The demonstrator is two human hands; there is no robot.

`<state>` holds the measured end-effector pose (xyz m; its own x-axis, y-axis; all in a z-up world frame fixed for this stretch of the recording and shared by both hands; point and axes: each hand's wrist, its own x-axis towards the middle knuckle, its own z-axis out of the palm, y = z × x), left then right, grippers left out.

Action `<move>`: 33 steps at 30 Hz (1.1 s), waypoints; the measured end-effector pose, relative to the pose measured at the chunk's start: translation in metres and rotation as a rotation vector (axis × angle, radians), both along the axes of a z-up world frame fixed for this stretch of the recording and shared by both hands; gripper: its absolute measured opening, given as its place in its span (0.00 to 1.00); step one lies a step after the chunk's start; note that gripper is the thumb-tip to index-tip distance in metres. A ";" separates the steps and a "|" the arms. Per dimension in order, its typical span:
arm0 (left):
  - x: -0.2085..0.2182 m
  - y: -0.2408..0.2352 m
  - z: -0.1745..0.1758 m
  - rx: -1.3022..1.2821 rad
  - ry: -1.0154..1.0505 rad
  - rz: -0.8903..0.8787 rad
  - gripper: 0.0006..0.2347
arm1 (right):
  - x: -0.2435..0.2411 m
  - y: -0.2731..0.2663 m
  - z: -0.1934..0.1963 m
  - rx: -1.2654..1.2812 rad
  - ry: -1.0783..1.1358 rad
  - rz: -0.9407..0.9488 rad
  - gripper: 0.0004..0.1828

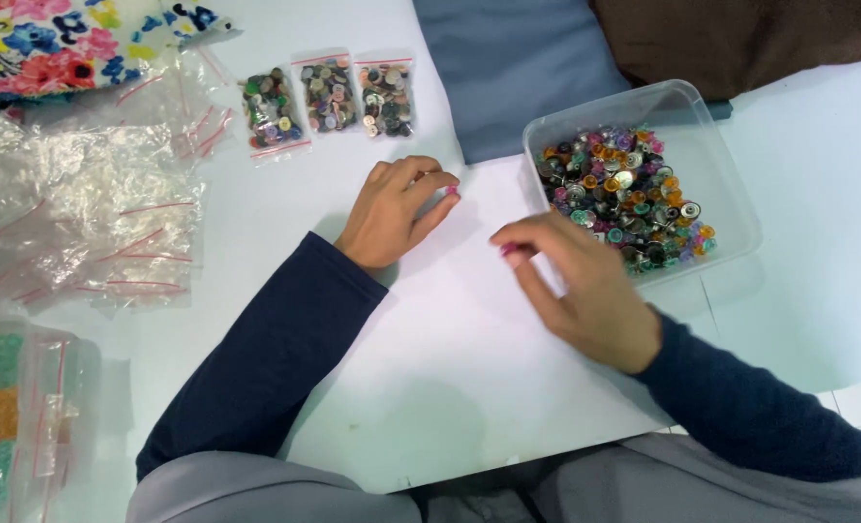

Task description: Sorting colored buttons from a large container into small plastic bags

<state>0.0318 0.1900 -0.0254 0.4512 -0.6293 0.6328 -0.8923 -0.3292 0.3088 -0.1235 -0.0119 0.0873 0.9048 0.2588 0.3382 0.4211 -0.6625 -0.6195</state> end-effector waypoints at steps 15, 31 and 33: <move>-0.016 0.039 -0.020 -0.007 0.098 0.031 0.05 | 0.067 0.033 -0.137 -0.178 -0.074 -0.273 0.05; -0.020 0.036 -0.019 0.024 0.010 0.036 0.04 | 0.056 0.031 -0.138 -0.174 -0.043 -0.238 0.08; -0.020 0.035 -0.020 0.043 0.003 0.045 0.04 | 0.054 0.031 -0.137 -0.170 -0.030 -0.236 0.09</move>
